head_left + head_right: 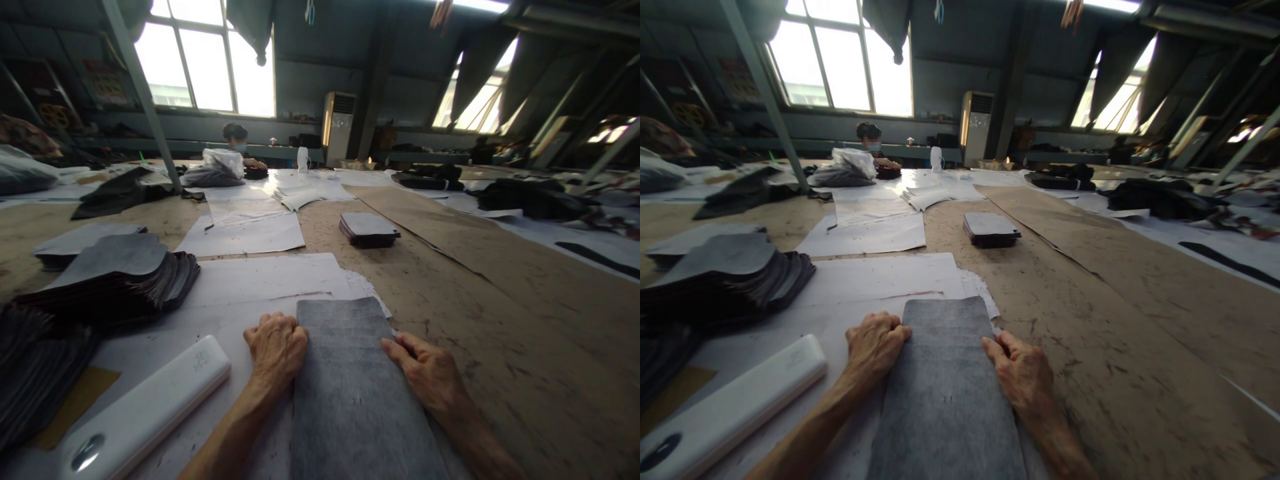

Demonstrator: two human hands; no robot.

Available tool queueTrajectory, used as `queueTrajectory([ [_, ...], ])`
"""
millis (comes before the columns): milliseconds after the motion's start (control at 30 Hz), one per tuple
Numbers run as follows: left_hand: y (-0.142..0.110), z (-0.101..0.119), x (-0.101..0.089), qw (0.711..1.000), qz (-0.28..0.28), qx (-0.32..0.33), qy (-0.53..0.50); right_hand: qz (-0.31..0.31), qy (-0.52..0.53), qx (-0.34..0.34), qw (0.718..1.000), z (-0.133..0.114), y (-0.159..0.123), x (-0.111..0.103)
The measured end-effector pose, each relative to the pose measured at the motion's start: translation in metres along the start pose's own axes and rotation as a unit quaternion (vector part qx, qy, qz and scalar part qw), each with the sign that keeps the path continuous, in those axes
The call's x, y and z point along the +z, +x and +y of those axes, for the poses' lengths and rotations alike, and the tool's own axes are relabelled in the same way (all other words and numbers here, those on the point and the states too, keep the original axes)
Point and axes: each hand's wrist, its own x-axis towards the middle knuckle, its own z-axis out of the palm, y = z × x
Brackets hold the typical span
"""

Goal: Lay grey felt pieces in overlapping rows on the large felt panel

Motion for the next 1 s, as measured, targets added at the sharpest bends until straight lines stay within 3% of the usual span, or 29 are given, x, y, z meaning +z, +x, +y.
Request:
queueTrajectory([
  [533,0.0033,-0.0005,-0.0032,0.998,-0.023,-0.003,-0.056,-0.009,0.014,-0.059,0.998,-0.0036,-0.0035,-0.0039],
  [1000,0.0053,-0.0019,-0.0049,0.993,-0.027,0.012,-0.112,-0.017,0.006,-0.025,1.0,-0.0016,-0.0025,-0.0034],
])
